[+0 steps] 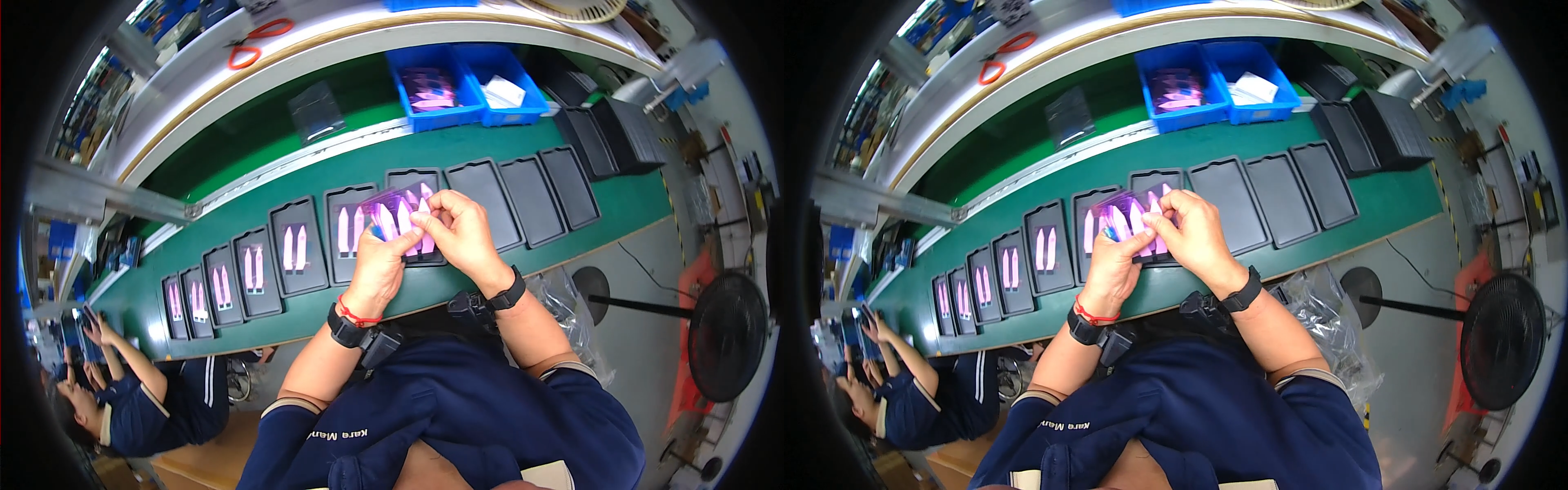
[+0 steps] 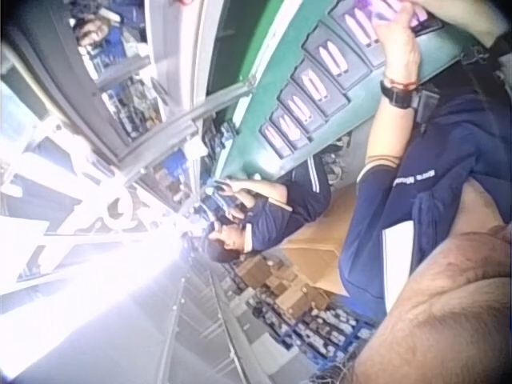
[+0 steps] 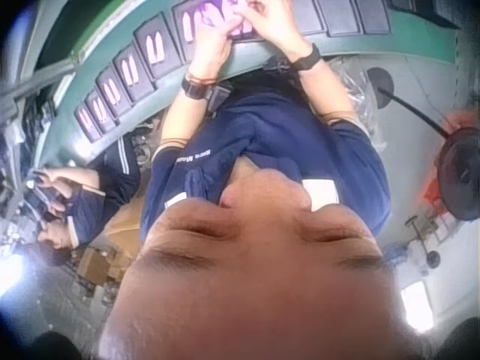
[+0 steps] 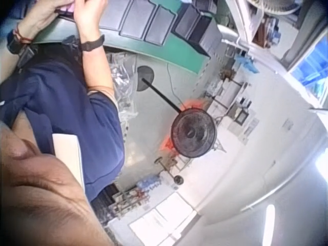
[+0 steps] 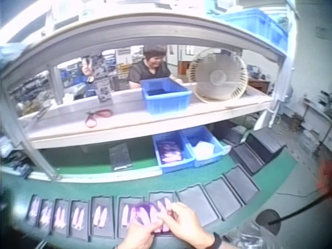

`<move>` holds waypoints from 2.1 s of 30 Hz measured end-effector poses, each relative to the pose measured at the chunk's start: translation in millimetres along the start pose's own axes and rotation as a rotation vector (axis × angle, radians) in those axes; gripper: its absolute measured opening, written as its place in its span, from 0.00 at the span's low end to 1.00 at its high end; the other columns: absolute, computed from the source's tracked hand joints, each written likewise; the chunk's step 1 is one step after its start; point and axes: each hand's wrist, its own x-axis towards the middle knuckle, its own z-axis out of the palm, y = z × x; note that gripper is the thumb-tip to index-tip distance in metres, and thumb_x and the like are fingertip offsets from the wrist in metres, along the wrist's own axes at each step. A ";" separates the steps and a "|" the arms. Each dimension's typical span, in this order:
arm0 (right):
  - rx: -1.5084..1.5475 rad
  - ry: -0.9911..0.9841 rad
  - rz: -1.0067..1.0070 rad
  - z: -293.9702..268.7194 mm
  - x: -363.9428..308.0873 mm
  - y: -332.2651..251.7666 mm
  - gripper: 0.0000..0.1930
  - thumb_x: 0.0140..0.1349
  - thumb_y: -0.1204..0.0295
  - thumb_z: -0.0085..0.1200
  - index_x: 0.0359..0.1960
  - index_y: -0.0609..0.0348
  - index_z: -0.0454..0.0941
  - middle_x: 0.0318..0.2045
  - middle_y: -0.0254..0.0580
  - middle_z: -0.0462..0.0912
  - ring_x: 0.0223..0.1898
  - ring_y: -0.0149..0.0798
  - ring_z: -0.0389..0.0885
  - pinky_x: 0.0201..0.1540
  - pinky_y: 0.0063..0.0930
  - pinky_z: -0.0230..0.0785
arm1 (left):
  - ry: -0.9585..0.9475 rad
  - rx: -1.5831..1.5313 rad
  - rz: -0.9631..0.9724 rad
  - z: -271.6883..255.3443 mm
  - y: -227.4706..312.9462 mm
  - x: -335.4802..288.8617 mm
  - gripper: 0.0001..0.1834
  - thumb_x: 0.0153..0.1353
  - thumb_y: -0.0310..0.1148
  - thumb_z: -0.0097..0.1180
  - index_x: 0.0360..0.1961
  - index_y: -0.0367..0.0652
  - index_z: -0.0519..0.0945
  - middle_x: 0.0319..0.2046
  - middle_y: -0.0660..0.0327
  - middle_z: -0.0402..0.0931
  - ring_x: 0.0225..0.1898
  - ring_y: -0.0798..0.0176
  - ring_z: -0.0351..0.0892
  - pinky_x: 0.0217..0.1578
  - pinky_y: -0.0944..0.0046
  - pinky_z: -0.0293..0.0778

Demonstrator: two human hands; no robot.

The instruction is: Placing electronic components into plastic trays and sealing them in anti-static bags.

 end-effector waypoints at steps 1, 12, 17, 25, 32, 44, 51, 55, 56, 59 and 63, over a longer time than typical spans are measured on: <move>0.142 0.044 0.094 -4.1 -2.7 11.1 0.09 0.51 0.73 0.63 0.28 0.65 0.77 0.22 0.38 0.78 0.23 0.28 0.76 0.27 0.23 0.68 | -0.024 -0.068 -0.067 4.3 -2.9 0.0 0.16 0.56 0.19 0.55 0.47 0.40 0.74 0.40 0.61 0.78 0.42 0.64 0.79 0.46 0.63 0.74; -0.236 0.234 -0.108 -55.5 -16.4 12.7 0.15 0.49 0.68 0.64 0.34 0.65 0.77 0.27 0.45 0.77 0.29 0.44 0.77 0.33 0.33 0.70 | -0.058 0.079 -0.100 38.9 -26.3 9.8 0.15 0.54 0.18 0.59 0.44 0.35 0.75 0.41 0.54 0.79 0.42 0.59 0.80 0.43 0.64 0.76; 0.272 0.306 0.177 -85.6 -5.8 44.9 0.02 0.58 0.78 0.57 0.32 0.62 0.77 0.26 0.31 0.80 0.27 0.20 0.75 0.29 0.15 0.67 | -0.216 -0.082 -0.247 57.8 -19.7 11.7 0.13 0.60 0.20 0.51 0.47 0.34 0.72 0.42 0.52 0.78 0.43 0.57 0.80 0.43 0.61 0.76; -0.514 0.505 -0.124 -107.6 -9.5 41.5 0.16 0.47 0.66 0.66 0.34 0.63 0.79 0.30 0.45 0.76 0.32 0.46 0.75 0.35 0.37 0.69 | -0.126 0.078 -0.146 62.8 -40.2 26.2 0.14 0.55 0.19 0.57 0.44 0.36 0.75 0.39 0.56 0.79 0.40 0.61 0.80 0.43 0.63 0.76; 0.195 0.453 0.055 -146.3 -10.3 62.9 0.02 0.61 0.76 0.53 0.33 0.61 0.76 0.26 0.28 0.76 0.29 0.20 0.72 0.29 0.15 0.66 | -0.280 0.035 -0.267 84.5 -20.5 27.1 0.12 0.61 0.28 0.54 0.46 0.36 0.73 0.36 0.57 0.79 0.38 0.64 0.79 0.43 0.64 0.76; -0.795 0.433 0.027 -186.2 0.9 89.7 0.21 0.44 0.70 0.66 0.40 0.61 0.72 0.35 0.49 0.73 0.41 0.52 0.71 0.45 0.41 0.65 | 0.205 1.221 0.466 74.8 43.3 223.6 0.31 0.44 0.21 0.61 0.53 0.36 0.66 0.44 0.49 0.76 0.45 0.51 0.78 0.47 0.61 0.72; -0.799 0.070 -0.239 -156.9 160.3 55.7 0.16 0.46 0.67 0.65 0.34 0.63 0.77 0.34 0.51 0.80 0.41 0.51 0.77 0.44 0.40 0.69 | 0.064 1.553 0.177 75.1 19.9 267.4 0.27 0.54 0.35 0.58 0.56 0.45 0.68 0.47 0.44 0.75 0.49 0.43 0.75 0.49 0.54 0.72; -1.053 -0.377 0.115 -153.0 231.9 75.3 0.33 0.42 0.64 0.68 0.52 0.61 0.73 0.47 0.54 0.78 0.54 0.51 0.73 0.55 0.37 0.65 | 0.099 1.640 0.158 103.6 17.3 237.3 0.41 0.48 0.34 0.63 0.63 0.40 0.58 0.54 0.39 0.66 0.56 0.39 0.68 0.55 0.52 0.67; -1.150 -0.515 0.243 -147.4 243.6 70.7 0.36 0.41 0.63 0.69 0.55 0.60 0.71 0.47 0.53 0.78 0.53 0.51 0.74 0.56 0.36 0.64 | 0.092 1.591 0.299 98.8 15.9 230.9 0.43 0.47 0.32 0.64 0.63 0.40 0.57 0.56 0.40 0.62 0.57 0.38 0.64 0.56 0.52 0.65; -1.180 -0.541 0.189 -143.4 253.4 78.1 0.36 0.38 0.62 0.70 0.53 0.60 0.73 0.47 0.53 0.78 0.51 0.51 0.76 0.55 0.35 0.65 | 0.081 1.494 0.636 81.5 19.3 208.8 0.41 0.46 0.28 0.63 0.62 0.40 0.58 0.56 0.38 0.59 0.58 0.38 0.62 0.58 0.51 0.61; -1.000 -0.392 0.160 -155.7 248.1 78.5 0.37 0.32 0.66 0.72 0.49 0.63 0.75 0.46 0.53 0.79 0.49 0.52 0.76 0.53 0.33 0.68 | -0.060 1.289 0.697 79.8 41.9 165.5 0.35 0.47 0.26 0.62 0.58 0.39 0.64 0.54 0.45 0.62 0.57 0.42 0.63 0.58 0.53 0.61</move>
